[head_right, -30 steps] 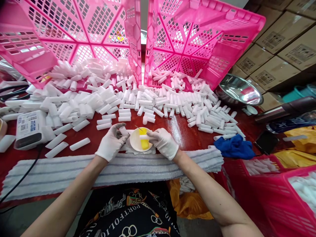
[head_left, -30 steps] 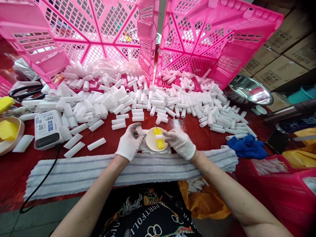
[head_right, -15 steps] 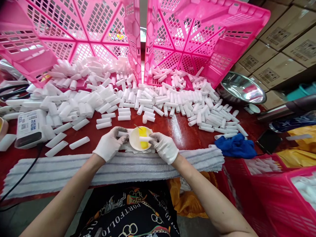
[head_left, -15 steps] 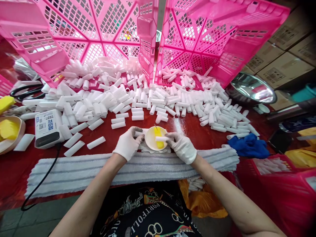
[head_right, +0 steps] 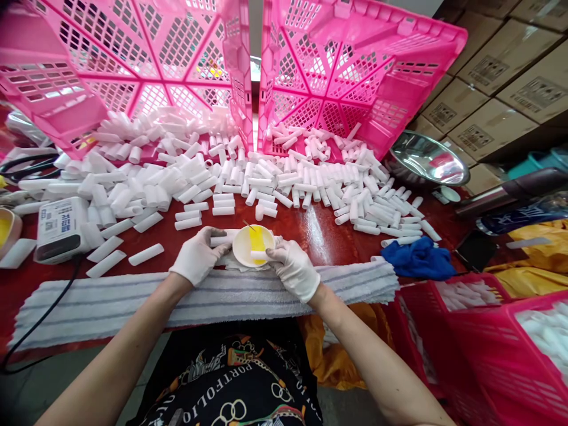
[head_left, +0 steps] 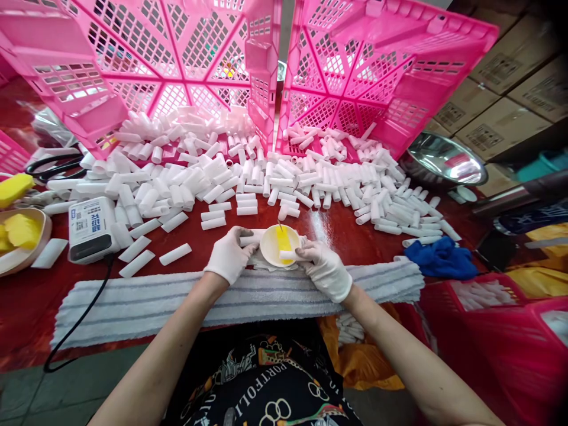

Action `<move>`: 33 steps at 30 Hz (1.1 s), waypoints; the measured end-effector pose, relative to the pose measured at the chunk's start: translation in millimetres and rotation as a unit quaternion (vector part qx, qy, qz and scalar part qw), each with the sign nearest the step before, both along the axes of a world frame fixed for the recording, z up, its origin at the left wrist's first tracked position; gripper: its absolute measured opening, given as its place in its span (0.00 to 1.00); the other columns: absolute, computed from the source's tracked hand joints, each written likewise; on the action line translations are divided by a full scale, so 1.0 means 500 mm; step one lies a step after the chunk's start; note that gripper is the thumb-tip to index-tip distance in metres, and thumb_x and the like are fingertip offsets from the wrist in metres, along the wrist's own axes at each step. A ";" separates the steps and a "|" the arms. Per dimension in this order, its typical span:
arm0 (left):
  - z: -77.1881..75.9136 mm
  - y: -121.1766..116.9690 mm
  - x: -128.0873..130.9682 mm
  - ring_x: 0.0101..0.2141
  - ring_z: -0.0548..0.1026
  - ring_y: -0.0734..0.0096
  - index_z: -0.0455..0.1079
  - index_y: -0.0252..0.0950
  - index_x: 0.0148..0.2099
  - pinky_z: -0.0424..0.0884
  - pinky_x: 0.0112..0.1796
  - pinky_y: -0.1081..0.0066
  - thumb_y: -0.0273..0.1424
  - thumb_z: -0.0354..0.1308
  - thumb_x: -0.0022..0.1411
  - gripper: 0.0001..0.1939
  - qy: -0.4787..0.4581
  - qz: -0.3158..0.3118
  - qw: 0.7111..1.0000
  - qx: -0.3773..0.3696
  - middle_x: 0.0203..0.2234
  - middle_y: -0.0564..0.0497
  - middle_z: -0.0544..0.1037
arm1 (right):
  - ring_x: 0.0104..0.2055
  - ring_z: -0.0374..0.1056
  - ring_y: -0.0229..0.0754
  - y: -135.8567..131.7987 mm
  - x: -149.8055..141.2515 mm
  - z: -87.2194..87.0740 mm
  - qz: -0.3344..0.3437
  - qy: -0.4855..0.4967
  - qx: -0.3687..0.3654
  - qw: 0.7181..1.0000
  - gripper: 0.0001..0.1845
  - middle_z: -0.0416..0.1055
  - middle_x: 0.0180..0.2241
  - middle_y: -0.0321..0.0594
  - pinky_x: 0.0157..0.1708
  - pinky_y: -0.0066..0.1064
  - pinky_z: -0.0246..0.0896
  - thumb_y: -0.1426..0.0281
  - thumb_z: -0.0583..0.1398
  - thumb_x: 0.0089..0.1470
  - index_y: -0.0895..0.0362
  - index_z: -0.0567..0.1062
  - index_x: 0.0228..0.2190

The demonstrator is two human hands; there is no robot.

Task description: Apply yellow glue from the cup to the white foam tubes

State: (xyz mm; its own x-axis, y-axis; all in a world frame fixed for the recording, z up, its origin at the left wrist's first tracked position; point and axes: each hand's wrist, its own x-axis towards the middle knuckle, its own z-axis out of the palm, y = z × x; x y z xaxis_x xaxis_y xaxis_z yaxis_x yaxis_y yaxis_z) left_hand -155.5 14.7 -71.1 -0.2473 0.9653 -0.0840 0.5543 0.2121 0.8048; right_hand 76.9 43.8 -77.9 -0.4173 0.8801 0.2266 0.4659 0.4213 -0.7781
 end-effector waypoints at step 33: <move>0.068 -0.080 0.106 0.21 0.67 0.70 0.64 0.36 0.21 0.60 0.24 0.71 0.43 0.37 0.62 0.25 -0.059 -0.035 0.998 0.002 0.17 0.49 0.69 | 0.24 0.65 0.42 -0.070 -0.037 0.082 -0.111 -0.101 0.078 0.986 0.16 0.66 0.17 0.41 0.31 0.34 0.62 0.63 0.53 0.50 0.55 0.67 0.16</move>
State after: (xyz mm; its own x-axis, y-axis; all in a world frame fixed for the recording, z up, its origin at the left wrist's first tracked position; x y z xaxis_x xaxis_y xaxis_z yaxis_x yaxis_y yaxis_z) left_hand -102.4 -25.5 -37.3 -0.1672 0.9804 -0.1039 0.4688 0.1718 0.8665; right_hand 58.3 8.6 -37.1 -0.2682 0.9160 0.2984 0.6984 0.3982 -0.5947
